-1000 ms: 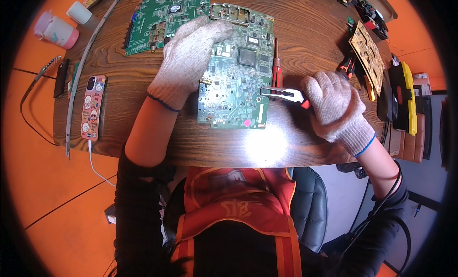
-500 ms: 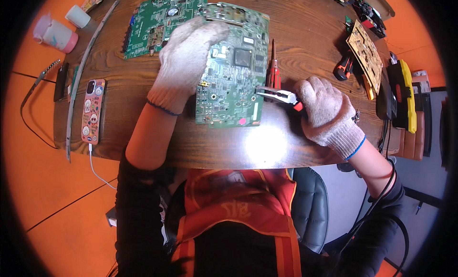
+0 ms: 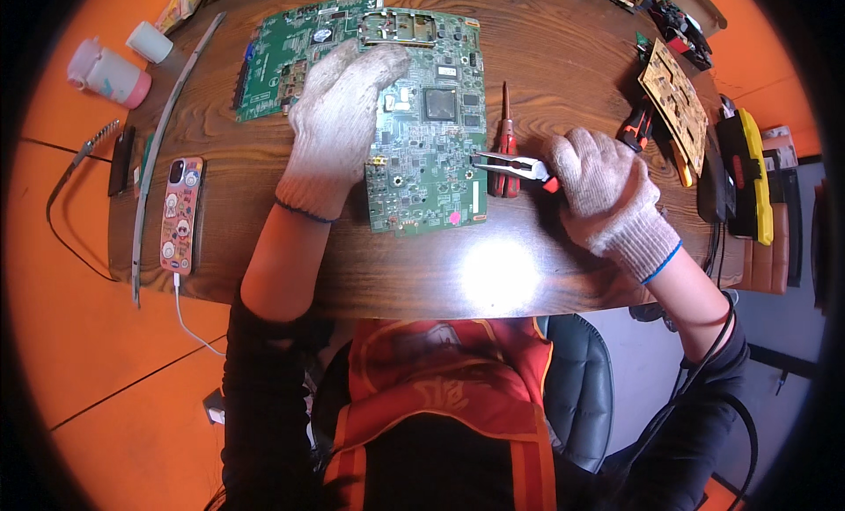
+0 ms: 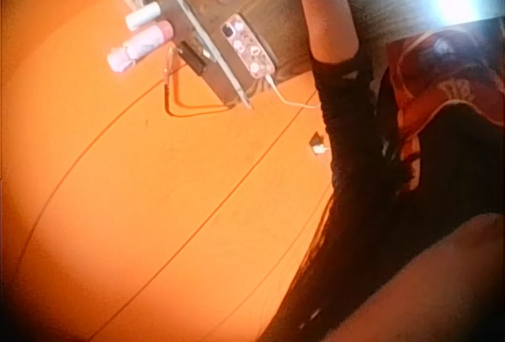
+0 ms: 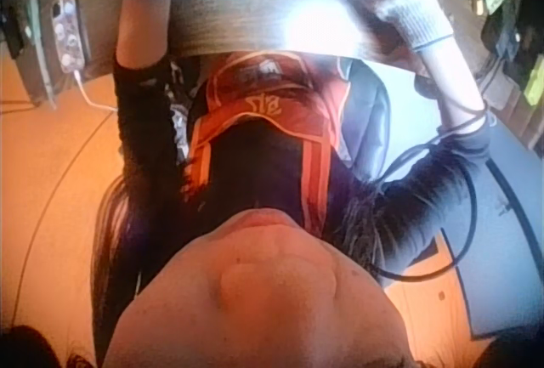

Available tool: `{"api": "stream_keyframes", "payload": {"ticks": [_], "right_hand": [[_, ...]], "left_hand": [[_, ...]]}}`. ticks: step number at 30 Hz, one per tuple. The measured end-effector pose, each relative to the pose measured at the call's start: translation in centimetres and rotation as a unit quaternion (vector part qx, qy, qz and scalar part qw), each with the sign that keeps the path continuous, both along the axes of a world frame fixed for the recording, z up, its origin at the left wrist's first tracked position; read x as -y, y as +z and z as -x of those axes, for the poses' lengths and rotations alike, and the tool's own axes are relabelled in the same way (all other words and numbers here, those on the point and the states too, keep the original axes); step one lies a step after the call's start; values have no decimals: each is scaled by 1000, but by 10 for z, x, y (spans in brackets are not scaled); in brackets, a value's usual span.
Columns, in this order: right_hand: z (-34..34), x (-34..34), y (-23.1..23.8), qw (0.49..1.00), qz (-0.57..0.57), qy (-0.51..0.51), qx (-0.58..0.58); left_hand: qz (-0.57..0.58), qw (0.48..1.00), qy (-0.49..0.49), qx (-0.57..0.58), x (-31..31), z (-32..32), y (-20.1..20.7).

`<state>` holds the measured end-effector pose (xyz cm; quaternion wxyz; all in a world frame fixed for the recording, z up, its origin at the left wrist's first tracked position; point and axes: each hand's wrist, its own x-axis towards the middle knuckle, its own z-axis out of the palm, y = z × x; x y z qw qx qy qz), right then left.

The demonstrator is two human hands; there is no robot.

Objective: The person uses pliers and a screwdriver to remove screws and components from a beige plastic panel and two green circuit boards. They place removed screws on the table and continue prying and unscrewing parts from the boards.

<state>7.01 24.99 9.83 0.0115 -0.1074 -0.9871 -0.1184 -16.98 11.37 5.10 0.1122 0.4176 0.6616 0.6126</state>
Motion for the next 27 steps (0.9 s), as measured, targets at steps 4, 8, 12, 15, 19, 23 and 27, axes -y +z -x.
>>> {"api": "stream_keyframes", "payload": {"ticks": [4,8,12,15,19,23,27], "right_hand": [[-1,-8,-1,1000,4,19,5],[-1,-4,5,998,41,12,39],[-1,10,8,987,97,-67,109],[-1,19,6,971,153,-119,140],[3,28,5,955,202,-165,140],[12,35,13,921,257,-243,166],[14,44,20,903,326,-235,154]], "left_hand": [[141,988,-22,56,5,12,-1],[155,982,32,106,2,10,2],[160,985,60,-3,3,-5,11],[56,985,84,140,2,-18,17],[-21,962,92,255,0,-21,19],[-59,949,167,260,-4,-16,16],[-184,949,168,190,-2,-8,18]]}}
